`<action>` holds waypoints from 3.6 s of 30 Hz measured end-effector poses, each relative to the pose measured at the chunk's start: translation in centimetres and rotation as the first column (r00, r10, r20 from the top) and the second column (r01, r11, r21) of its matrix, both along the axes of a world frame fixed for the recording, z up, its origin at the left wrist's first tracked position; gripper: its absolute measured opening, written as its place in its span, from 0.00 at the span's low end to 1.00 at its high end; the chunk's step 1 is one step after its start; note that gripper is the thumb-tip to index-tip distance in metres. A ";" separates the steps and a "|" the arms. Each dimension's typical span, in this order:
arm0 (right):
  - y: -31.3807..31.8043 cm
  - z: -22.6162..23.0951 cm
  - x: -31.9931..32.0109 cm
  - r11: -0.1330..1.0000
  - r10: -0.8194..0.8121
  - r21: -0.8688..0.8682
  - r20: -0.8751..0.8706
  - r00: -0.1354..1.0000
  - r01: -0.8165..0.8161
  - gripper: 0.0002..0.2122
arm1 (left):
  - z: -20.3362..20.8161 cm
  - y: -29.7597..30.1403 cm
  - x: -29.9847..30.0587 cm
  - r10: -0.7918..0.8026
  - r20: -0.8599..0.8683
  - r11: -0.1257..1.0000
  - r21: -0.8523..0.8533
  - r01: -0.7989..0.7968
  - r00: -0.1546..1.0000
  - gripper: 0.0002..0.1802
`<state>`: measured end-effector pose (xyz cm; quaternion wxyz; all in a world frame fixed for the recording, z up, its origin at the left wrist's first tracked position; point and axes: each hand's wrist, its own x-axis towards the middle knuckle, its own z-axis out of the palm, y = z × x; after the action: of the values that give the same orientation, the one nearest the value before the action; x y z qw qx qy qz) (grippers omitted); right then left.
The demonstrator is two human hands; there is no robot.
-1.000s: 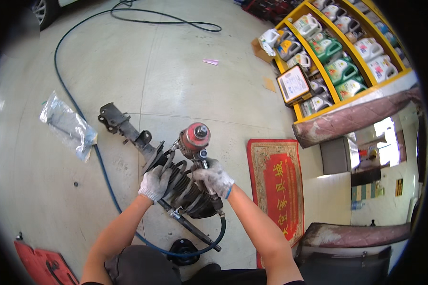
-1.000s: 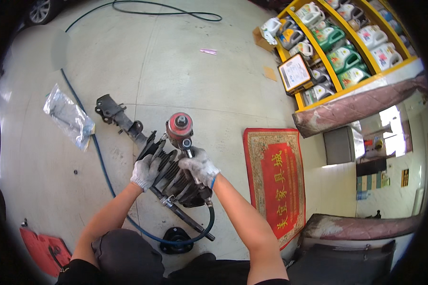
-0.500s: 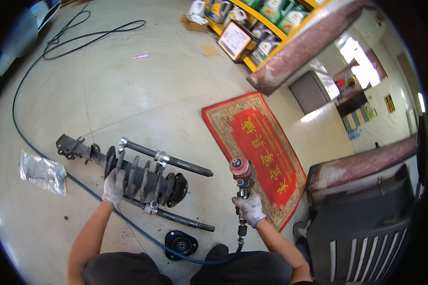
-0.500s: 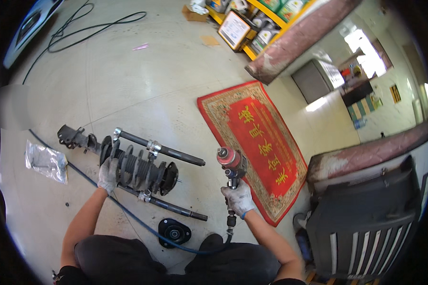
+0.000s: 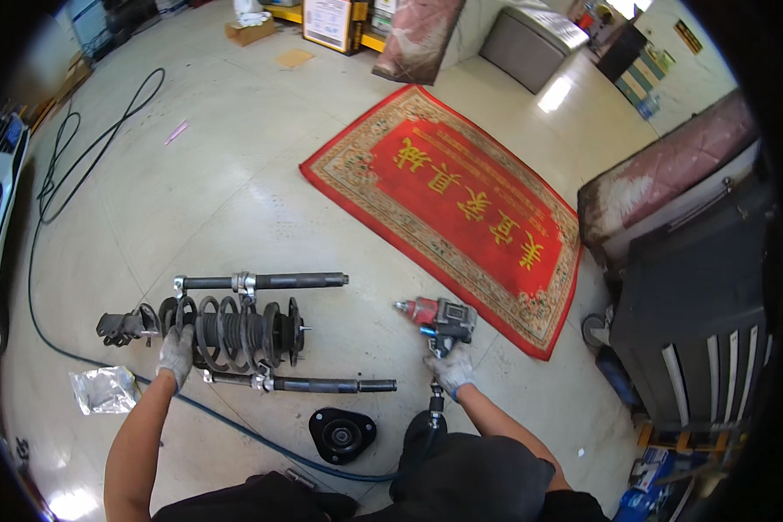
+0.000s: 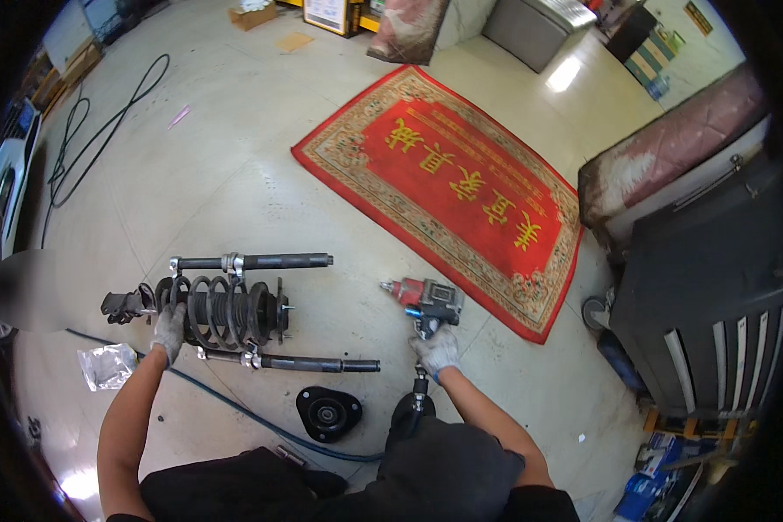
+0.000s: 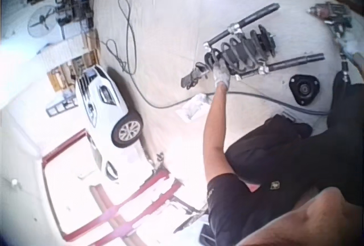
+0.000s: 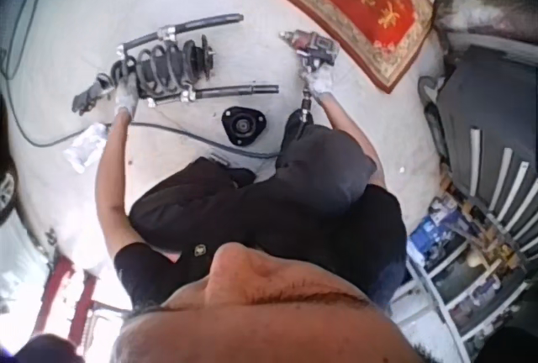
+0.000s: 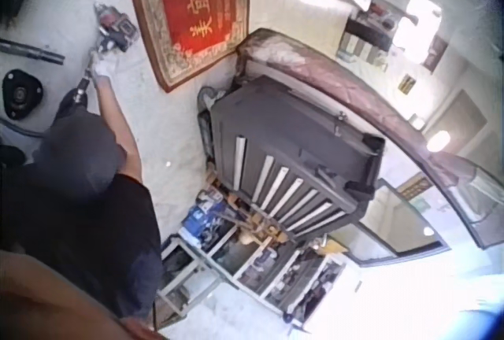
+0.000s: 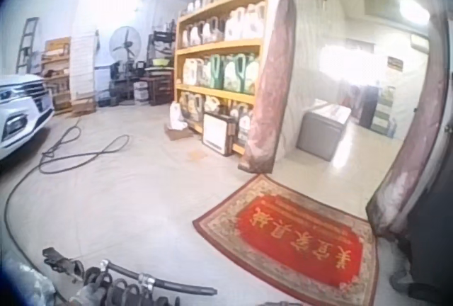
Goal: The person assembles a car suspension strut by attaching a spring and shock absorber using a pneumatic impact wrench. They tighten bolts and secure components while sitting on the floor in a garage.
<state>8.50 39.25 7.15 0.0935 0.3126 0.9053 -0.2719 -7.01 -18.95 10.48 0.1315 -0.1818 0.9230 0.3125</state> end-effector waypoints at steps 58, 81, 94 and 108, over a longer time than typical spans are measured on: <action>-12.4 17.8 -2.9 0.562 0.183 -0.534 -0.664 0.725 -0.631 0.15 | 26.8 8.8 11.8 -0.250 -0.435 0.966 -0.168 0.195 0.865 0.27; -15.9 18.4 -4.3 0.591 0.308 -0.453 -0.637 0.706 -0.667 0.15 | 25.9 7.5 15.4 -0.300 -0.565 0.927 -0.362 0.096 0.768 0.31; -12.7 4.3 -0.4 0.651 0.198 -0.744 -0.021 0.980 -0.148 0.21 | 16.6 20.5 -2.0 -0.600 0.006 0.714 -0.446 0.540 0.800 0.20; -6.4 2.7 5.1 0.931 -0.007 -0.325 -0.476 0.879 -0.169 0.12 | 2.9 26.6 -6.1 -0.827 0.334 0.206 -0.569 0.796 0.453 0.10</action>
<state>13.56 32.90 9.82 -0.0617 0.1765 0.8486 -0.4948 -13.07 7.63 13.35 0.1815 0.3016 0.9244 -0.1470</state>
